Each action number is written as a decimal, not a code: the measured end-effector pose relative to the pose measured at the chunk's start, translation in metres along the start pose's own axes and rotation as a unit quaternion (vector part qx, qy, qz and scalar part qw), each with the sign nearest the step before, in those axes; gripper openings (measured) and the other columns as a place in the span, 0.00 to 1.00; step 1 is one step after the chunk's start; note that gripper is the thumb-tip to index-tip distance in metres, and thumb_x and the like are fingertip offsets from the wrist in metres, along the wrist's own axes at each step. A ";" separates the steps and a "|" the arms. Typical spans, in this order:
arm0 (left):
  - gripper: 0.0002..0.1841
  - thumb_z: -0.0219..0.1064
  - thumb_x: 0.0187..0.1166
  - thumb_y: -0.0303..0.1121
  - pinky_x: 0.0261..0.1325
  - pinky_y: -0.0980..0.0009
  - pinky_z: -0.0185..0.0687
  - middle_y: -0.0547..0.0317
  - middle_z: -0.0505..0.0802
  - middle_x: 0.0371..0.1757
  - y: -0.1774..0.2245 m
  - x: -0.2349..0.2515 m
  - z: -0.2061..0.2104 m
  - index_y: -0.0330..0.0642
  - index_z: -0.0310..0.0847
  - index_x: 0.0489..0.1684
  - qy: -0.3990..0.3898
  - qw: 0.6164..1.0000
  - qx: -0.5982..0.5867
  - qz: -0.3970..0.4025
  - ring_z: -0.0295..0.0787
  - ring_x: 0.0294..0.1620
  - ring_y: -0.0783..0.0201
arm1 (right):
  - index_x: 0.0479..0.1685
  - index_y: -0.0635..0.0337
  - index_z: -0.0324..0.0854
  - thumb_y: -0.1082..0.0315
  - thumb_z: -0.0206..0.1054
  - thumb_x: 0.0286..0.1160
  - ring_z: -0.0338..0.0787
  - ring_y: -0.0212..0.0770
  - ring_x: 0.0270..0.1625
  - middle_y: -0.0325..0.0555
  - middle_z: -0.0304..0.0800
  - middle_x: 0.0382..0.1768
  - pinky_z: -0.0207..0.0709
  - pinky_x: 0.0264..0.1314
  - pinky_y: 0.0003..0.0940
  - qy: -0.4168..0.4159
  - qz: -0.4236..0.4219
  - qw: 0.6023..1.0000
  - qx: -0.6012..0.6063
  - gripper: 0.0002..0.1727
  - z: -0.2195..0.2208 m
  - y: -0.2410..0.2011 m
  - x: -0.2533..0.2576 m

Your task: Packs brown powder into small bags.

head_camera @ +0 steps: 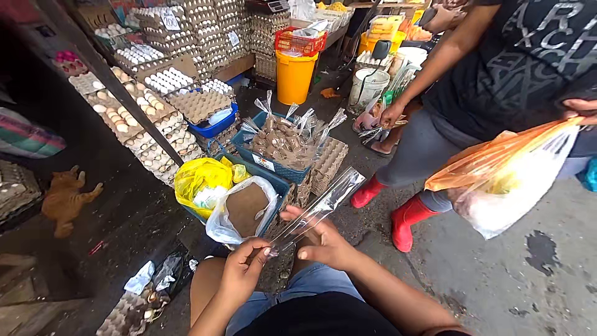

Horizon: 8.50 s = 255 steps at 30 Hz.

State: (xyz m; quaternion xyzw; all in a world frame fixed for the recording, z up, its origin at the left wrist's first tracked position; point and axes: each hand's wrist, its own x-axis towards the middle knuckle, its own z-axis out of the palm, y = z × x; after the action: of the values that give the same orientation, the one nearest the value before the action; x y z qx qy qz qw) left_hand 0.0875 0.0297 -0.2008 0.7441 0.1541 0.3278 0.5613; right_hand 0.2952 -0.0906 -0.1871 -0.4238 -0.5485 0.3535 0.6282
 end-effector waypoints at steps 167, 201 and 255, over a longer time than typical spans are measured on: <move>0.16 0.70 0.80 0.31 0.68 0.44 0.81 0.38 0.91 0.58 -0.144 0.091 -0.064 0.33 0.81 0.62 0.089 0.932 0.254 -0.241 0.89 0.60 0.43 | 0.68 0.70 0.70 0.73 0.54 0.88 0.93 0.42 0.47 0.55 0.91 0.53 0.88 0.49 0.38 0.142 -0.068 0.896 -0.415 0.15 0.004 0.107 0.171; 0.15 0.72 0.80 0.33 0.64 0.47 0.84 0.39 0.92 0.52 -0.144 0.088 -0.065 0.32 0.83 0.57 0.116 0.947 0.226 -0.194 0.92 0.54 0.48 | 0.75 0.64 0.64 0.73 0.54 0.90 0.91 0.36 0.35 0.49 0.85 0.50 0.86 0.36 0.29 0.247 0.297 0.917 -0.096 0.18 -0.028 0.083 0.201; 0.19 0.75 0.77 0.38 0.66 0.44 0.82 0.39 0.92 0.55 -0.146 0.087 -0.064 0.33 0.83 0.59 0.083 0.943 0.249 -0.206 0.91 0.57 0.46 | 0.68 0.70 0.67 0.75 0.55 0.87 0.94 0.40 0.50 0.54 0.90 0.56 0.89 0.54 0.38 0.131 0.043 0.953 -0.271 0.15 0.016 0.093 0.146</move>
State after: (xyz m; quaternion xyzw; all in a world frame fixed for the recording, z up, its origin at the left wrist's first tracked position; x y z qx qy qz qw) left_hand 0.1297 0.1764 -0.3005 0.7822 0.4266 0.2169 0.3989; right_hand 0.3029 0.0804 -0.2154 -0.6440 -0.5179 0.1590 0.5402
